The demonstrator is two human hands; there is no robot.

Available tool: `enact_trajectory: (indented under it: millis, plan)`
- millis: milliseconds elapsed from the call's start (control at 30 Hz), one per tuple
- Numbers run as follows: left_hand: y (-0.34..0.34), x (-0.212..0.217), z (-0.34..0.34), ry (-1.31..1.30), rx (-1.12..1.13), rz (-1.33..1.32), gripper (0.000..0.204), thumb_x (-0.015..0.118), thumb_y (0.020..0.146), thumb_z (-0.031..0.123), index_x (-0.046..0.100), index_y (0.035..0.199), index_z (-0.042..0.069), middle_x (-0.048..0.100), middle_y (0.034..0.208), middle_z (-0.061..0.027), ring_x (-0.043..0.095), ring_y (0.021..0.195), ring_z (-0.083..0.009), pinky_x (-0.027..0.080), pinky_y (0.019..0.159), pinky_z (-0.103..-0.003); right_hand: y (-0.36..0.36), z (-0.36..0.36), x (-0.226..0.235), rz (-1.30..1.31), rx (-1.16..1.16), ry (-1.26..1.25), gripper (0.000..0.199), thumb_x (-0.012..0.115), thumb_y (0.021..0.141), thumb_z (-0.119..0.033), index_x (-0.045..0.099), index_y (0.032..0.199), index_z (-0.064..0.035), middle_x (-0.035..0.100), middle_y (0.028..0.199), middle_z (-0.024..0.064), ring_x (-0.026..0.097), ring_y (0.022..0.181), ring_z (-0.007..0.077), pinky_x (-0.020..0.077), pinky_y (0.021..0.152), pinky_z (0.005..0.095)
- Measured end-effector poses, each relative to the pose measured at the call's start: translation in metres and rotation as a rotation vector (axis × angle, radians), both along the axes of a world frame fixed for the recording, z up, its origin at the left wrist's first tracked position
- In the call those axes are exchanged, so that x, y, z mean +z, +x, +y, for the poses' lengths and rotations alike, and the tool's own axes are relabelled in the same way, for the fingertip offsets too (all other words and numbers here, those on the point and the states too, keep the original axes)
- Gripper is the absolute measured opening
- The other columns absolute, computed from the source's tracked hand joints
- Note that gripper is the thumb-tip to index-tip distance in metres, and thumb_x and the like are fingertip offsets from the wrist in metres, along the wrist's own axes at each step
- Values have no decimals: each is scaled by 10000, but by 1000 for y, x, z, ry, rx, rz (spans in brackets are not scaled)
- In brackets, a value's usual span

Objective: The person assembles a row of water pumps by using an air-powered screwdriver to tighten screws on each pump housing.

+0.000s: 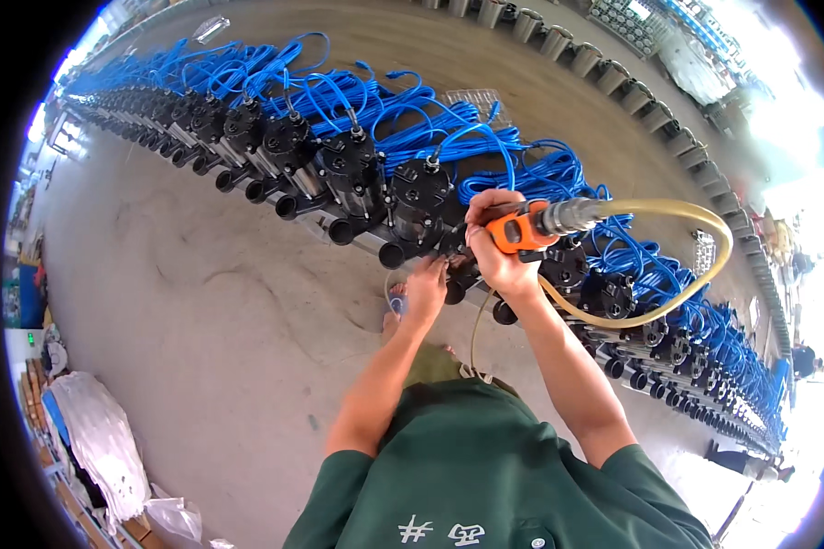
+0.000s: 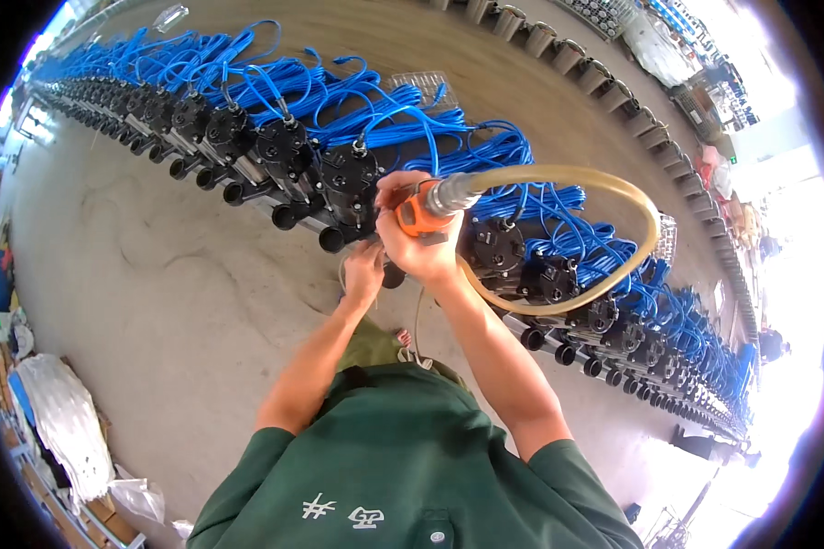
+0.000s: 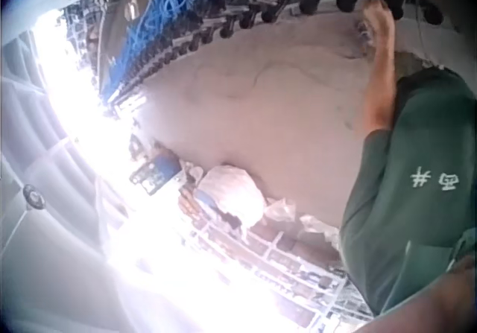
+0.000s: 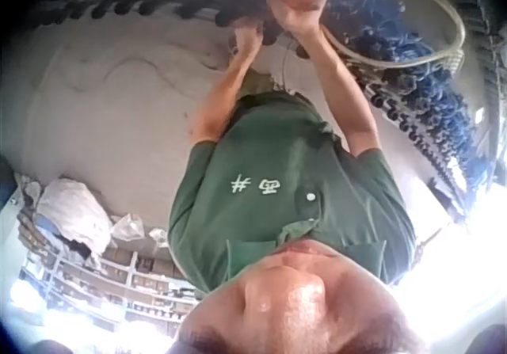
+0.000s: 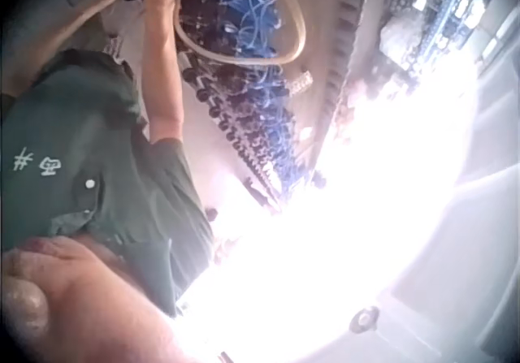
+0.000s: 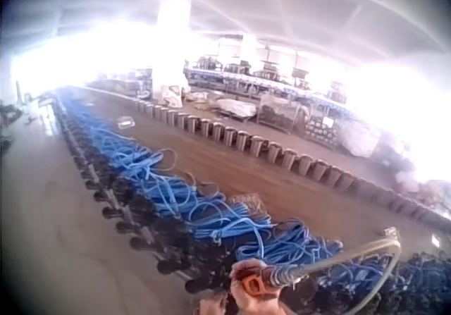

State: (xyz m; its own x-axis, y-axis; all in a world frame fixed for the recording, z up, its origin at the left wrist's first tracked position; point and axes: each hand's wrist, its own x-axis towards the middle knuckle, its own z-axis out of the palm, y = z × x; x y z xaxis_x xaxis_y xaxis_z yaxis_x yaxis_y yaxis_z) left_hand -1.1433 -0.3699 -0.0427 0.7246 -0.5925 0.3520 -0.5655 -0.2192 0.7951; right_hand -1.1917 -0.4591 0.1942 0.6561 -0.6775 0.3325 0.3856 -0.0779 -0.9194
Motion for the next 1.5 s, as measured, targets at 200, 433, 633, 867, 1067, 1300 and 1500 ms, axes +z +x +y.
enact_trajectory:
  millis: [200, 433, 633, 867, 1067, 1300, 1500]
  plan:
    - [12, -6, 6, 54, -135, 25, 182, 624, 899, 32, 703, 1061, 8, 659, 935, -150, 666, 777, -385, 534, 665, -461, 9, -11, -19, 89, 39, -9, 218, 634, 756, 48, 640, 970, 7, 656, 851, 55, 626, 757, 104, 525, 678, 257]
    - [32, 17, 14, 239, -251, -140, 174, 650, 904, 55, 714, 1057, 0, 671, 910, -138, 671, 763, -358, 539, 653, -423, 1, -8, 26, 86, 26, 72, 348, 644, 758, 47, 657, 1105, 17, 674, 898, 82, 650, 811, 124, 533, 725, 269]
    - [97, 282, -49, -228, -439, -306, 28, 689, 867, -19, 687, 889, -2, 677, 801, -86, 620, 638, -202, 514, 615, -312, -80, -46, 93, -164, -439, -319, 262, 644, 865, -6, 556, 1112, -14, 600, 901, 122, 605, 670, 192, 544, 664, 333]
    - [133, 235, -265, 601, -1656, -788, 122, 713, 810, 153, 744, 899, 75, 690, 854, -112, 624, 860, -334, 519, 793, -451, -94, -47, 81, -107, -824, -211, 245, 637, 862, 3, 518, 1074, -23, 562, 820, 111, 562, 565, 160, 534, 577, 341]
    - [73, 104, -296, 454, -2372, -713, 165, 642, 824, 109, 708, 965, 54, 709, 875, -114, 670, 912, -318, 555, 791, -452, -93, -20, 56, 24, -1087, -37, 277, 617, 710, 142, 594, 975, 65, 630, 782, 152, 640, 599, 195, 581, 574, 326]
    - [69, 87, -296, 334, -2547, -442, 130, 625, 785, 38, 690, 896, 54, 704, 876, -127, 685, 884, -343, 554, 756, -438, -72, -22, 54, 82, -1151, 12, 305, 614, 709, 146, 605, 1003, 65, 639, 819, 153, 657, 628, 198, 579, 597, 301]
    - [83, 71, -294, 353, -2531, -444, 147, 619, 784, 44, 655, 927, 36, 694, 871, -155, 677, 882, -360, 545, 746, -464, -45, -43, 48, 249, -997, -10, 280, 602, 868, 35, 521, 1129, -28, 551, 875, 119, 588, 612, 183, 546, 618, 360]
